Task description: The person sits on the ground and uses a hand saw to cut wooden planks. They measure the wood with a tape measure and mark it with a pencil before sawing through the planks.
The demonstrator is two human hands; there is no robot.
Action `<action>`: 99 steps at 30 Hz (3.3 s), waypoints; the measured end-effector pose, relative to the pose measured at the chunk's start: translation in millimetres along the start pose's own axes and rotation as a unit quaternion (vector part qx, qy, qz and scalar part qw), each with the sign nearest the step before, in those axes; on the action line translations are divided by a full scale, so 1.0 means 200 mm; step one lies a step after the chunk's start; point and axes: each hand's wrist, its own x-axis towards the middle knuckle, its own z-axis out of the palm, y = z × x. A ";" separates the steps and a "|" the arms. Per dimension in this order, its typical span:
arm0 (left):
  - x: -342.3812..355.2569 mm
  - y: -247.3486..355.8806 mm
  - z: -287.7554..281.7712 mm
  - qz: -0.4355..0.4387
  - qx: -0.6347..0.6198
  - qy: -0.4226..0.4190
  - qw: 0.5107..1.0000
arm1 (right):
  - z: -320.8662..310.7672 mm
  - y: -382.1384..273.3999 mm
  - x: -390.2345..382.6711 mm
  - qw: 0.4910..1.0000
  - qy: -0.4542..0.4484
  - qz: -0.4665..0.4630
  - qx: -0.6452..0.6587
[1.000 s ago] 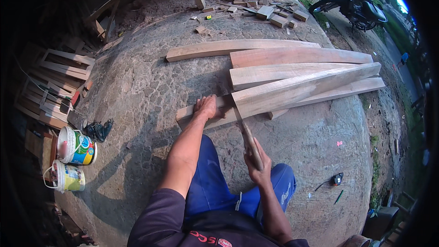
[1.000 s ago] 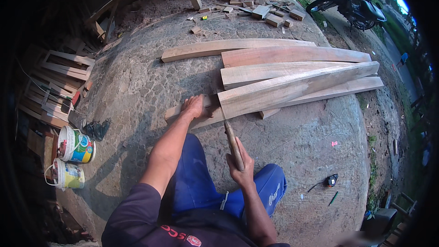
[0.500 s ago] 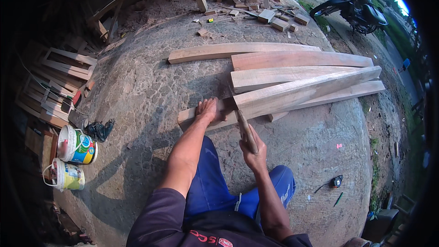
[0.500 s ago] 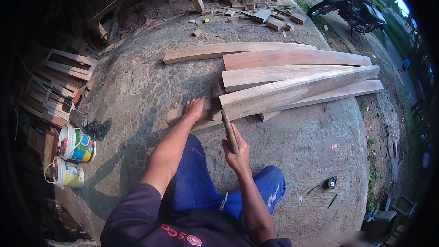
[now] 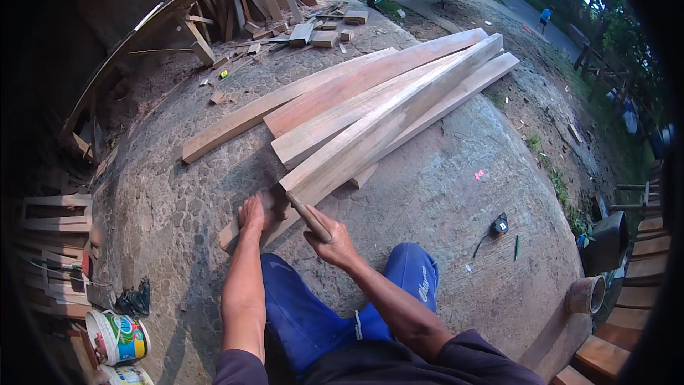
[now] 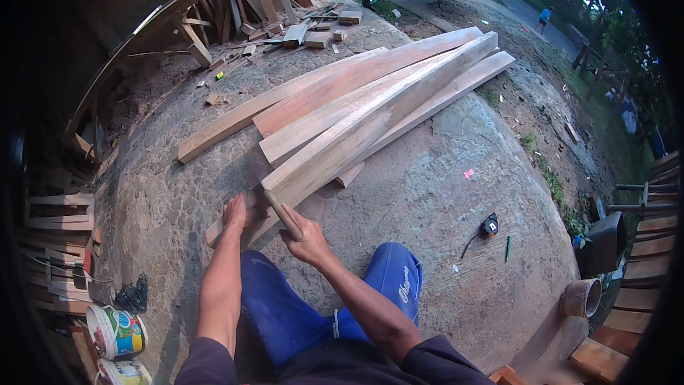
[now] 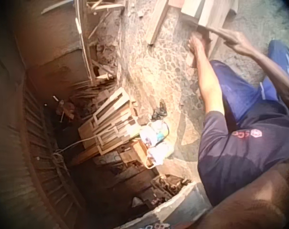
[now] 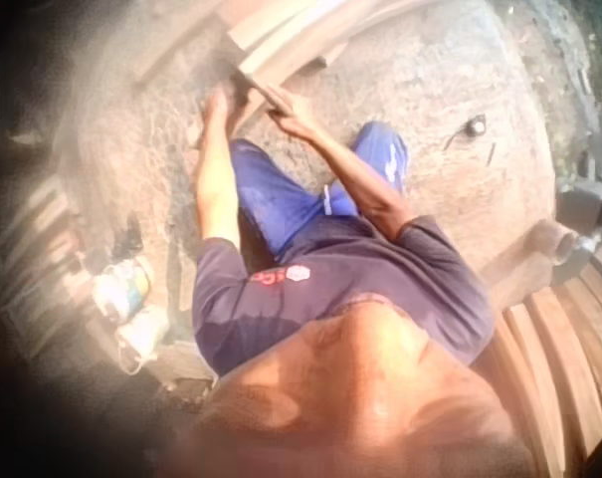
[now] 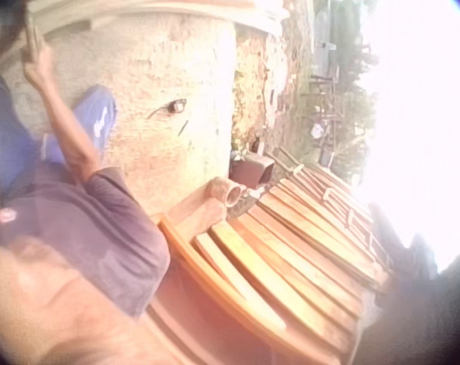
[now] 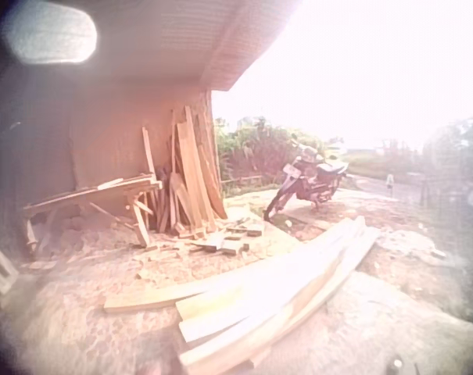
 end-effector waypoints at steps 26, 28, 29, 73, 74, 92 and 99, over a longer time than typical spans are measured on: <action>-0.05 0.02 0.07 -0.032 -0.030 -0.015 0.999 | -0.04 -0.03 -0.09 0.999 0.020 -0.034 0.022; -0.10 0.02 0.10 0.021 0.062 0.073 0.995 | 0.18 0.05 0.30 0.999 -0.010 -0.050 -0.015; -0.12 0.01 0.09 0.025 0.047 0.077 0.996 | 0.19 0.08 0.34 0.999 -0.021 -0.041 -0.024; -0.03 0.02 0.12 -0.017 -0.029 0.033 0.999 | -0.07 0.07 -0.20 0.994 0.034 -0.100 0.005; -0.06 0.02 0.15 -0.010 -0.022 0.065 0.998 | 0.03 0.11 0.02 0.996 0.012 -0.069 0.051; -0.10 0.02 0.03 0.005 0.015 0.027 1.000 | 0.14 0.23 0.24 0.998 -0.054 0.026 -0.029; 0.06 0.03 -0.18 -0.029 -0.098 -0.130 0.986 | -0.55 -0.10 -1.16 0.996 -0.031 0.078 -0.020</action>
